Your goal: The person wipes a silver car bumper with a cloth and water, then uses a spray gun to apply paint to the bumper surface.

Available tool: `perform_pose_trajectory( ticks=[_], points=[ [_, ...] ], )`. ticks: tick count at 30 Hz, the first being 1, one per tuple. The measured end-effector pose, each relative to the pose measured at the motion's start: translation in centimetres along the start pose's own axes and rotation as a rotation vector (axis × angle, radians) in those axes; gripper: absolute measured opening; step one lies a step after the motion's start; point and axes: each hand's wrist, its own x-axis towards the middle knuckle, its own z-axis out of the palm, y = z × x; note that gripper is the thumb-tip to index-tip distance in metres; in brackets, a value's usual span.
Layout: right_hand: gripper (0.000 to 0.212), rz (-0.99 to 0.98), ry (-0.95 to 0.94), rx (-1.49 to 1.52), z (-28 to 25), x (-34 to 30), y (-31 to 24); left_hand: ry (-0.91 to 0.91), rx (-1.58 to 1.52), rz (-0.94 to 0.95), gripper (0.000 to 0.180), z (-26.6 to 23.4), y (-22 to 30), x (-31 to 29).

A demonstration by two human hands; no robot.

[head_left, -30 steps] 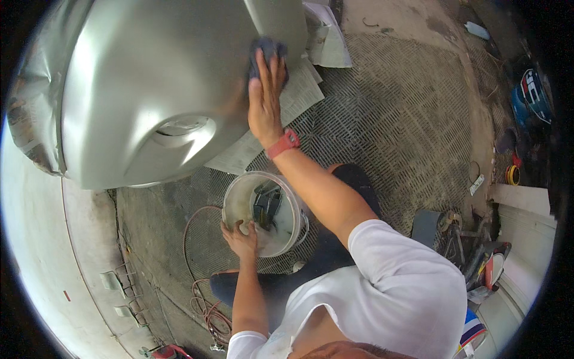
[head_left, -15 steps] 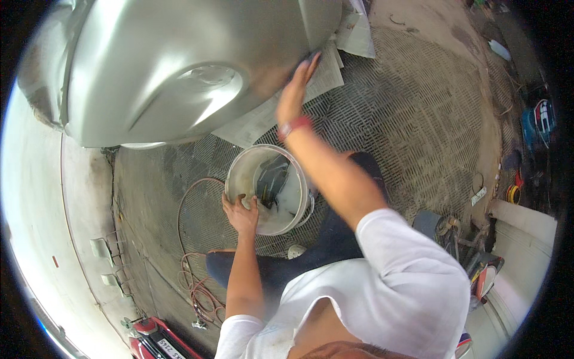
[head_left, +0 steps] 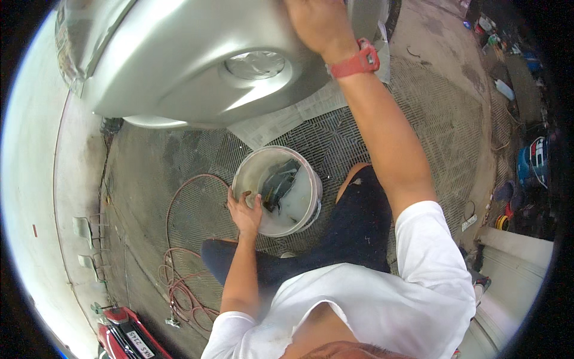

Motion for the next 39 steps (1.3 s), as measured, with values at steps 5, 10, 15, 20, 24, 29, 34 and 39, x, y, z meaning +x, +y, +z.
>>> perform_pose_trajectory(
  ticks=[5, 10, 15, 20, 24, 29, 34, 39],
  points=[
    [0.065, -0.29, -0.149, -0.173, 0.0, -7.8, -1.8, 0.106, 0.026, 0.045, 0.04, -0.6, -1.0, -0.2],
    [0.074, 0.579, 0.05, 0.131, 5.3, -20.4, -3.8, 0.177, -0.15, 0.009, 0.041, -3.7, 2.7, 0.2],
    [0.082, 1.16, 0.216, 0.319, 11.7, -22.1, -15.1, 0.111, -0.692, -0.242, 0.051, -7.1, 4.7, 4.1],
    [0.075, 1.133, -0.238, 0.673, 11.8, -26.7, -21.8, 0.107, -1.529, -0.479, 0.055, -9.9, 7.4, 8.5],
    [0.06, 0.698, -0.881, 0.658, 3.1, -26.6, -22.6, 0.007, -1.954, -0.692, 0.058, -7.4, 5.0, 9.9],
    [0.054, 0.6, -1.26, 0.441, -0.5, -33.0, -17.0, 0.123, -2.237, -0.826, 0.076, -2.6, 9.0, 17.8],
    [0.053, 0.325, -1.276, 0.167, -0.9, -39.4, -16.0, 0.2, -2.466, -0.848, 0.085, 1.7, 24.9, 21.7],
    [0.046, 0.409, -1.292, 0.095, 0.7, -38.5, -17.2, 0.02, -2.766, -1.346, 0.086, 1.6, 37.3, 20.8]
  ],
)
